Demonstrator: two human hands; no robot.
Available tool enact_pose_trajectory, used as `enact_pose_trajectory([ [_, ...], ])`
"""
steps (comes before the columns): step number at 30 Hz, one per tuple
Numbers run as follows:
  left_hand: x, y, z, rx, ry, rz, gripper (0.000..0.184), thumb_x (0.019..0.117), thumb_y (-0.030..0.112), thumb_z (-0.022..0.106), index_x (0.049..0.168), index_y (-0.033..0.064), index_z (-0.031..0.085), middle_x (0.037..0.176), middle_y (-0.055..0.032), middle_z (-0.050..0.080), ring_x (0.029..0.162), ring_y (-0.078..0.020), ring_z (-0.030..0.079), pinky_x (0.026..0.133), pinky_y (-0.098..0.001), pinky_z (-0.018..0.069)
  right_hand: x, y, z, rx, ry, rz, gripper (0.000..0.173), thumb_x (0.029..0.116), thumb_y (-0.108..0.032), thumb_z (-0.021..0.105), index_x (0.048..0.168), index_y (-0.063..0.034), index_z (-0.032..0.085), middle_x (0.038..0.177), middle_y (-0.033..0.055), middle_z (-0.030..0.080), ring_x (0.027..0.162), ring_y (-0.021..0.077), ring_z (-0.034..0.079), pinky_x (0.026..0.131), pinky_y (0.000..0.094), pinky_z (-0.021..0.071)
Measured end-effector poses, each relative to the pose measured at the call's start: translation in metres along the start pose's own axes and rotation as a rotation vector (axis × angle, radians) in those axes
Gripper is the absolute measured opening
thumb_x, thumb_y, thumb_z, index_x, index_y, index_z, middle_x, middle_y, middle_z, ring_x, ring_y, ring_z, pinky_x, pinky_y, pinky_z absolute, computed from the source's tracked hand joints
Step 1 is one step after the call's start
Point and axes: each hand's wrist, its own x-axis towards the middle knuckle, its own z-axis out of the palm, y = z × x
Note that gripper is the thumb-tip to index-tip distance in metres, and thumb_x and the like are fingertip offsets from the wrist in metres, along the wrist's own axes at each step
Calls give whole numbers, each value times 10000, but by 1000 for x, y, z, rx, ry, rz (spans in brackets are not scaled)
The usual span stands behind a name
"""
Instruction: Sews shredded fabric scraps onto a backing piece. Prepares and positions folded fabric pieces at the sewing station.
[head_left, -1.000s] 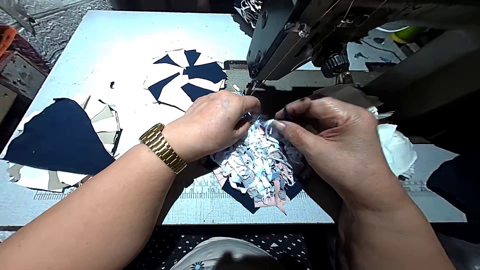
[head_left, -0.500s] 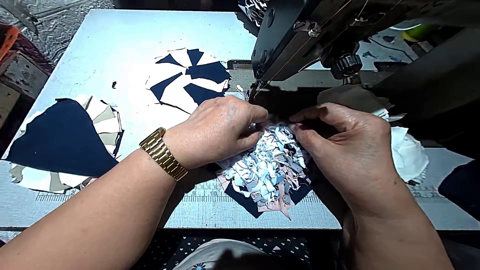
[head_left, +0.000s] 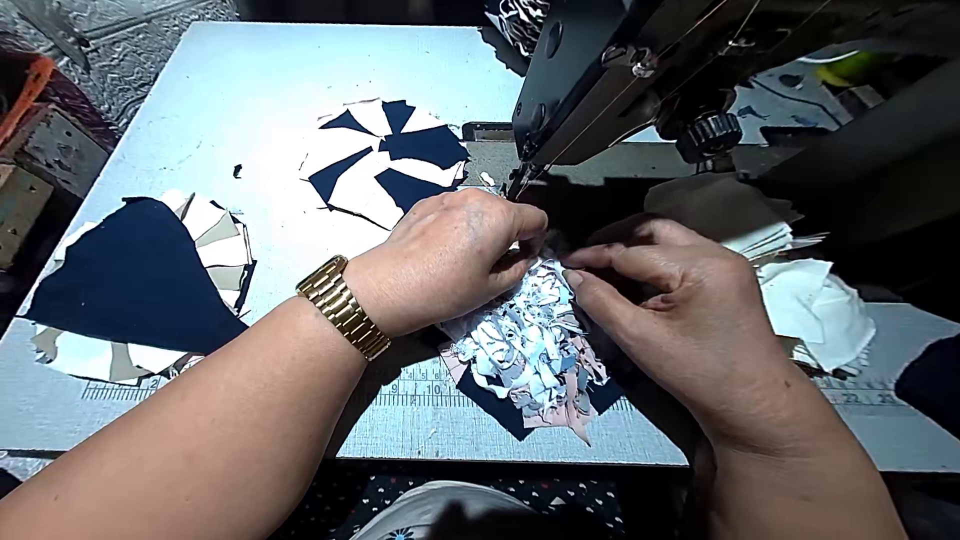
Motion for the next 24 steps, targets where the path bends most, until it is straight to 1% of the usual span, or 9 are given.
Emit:
enact_pose_trajectory([
  [2,-1,0,-1,-25,-2,10,132,996,244,615,1006,175,726,761,51,634,682,-87,584,624,-342,477,1,-1,-1,20,25,-9,179,947,-171,639,1010,-91,786,1029,62,648,932,65,613,766,174,495],
  [4,-1,-2,-3,-45,10,0,142,995,232,612,1035,166,731,766,46,644,677,-88,587,629,-345,488,3,-2,-4,23,48,-35,199,967,-155,616,1051,-58,768,1083,81,652,998,82,616,836,194,504],
  [6,-2,-6,-6,-67,42,-18,157,993,222,609,1064,151,731,752,39,642,653,-85,581,624,-339,499,5,-2,-2,-8,25,-58,264,996,-177,577,1140,-37,748,1174,126,655,1087,168,616,924,306,506],
  [8,-3,-10,-8,-72,77,-26,159,987,224,606,1050,139,724,696,43,586,603,-80,522,586,-317,453,6,0,2,-64,-45,-68,355,1029,-237,513,1242,-44,722,1276,163,646,1180,288,601,986,465,483],
  [9,-4,-12,-10,-73,81,-31,152,982,229,612,1036,140,723,671,50,560,578,-75,493,563,-307,431,6,0,4,-88,-73,-82,372,1038,-246,479,1243,-52,722,1302,163,650,1224,325,592,1018,515,465],
  [12,-9,-13,-17,-100,28,-42,132,964,260,665,991,156,740,666,67,594,567,-51,518,557,-293,456,6,0,6,-75,-94,-146,335,1040,-188,464,1172,-70,749,1245,116,695,1209,296,611,1039,504,450],
  [16,-13,-11,-18,-75,-64,-54,130,953,305,694,959,187,747,707,80,631,612,-43,556,597,-300,483,5,4,7,-28,-63,-184,319,1017,-145,482,1151,-74,763,1101,92,737,1084,232,663,974,464,482],
  [21,-12,-12,-18,-84,-65,-48,155,972,315,677,989,178,749,725,68,641,629,-57,570,616,-321,492,5,4,3,3,-63,-204,313,1021,-165,500,1132,-63,775,1143,107,731,1138,249,643,1014,463,465],
  [24,-14,-17,-22,-123,9,-19,176,981,286,667,1016,138,756,666,57,586,559,-54,494,554,-284,438,5,-10,-7,1,-95,-208,356,1050,-196,471,1261,-64,726,1281,130,676,1238,274,587,1070,455,437],
])
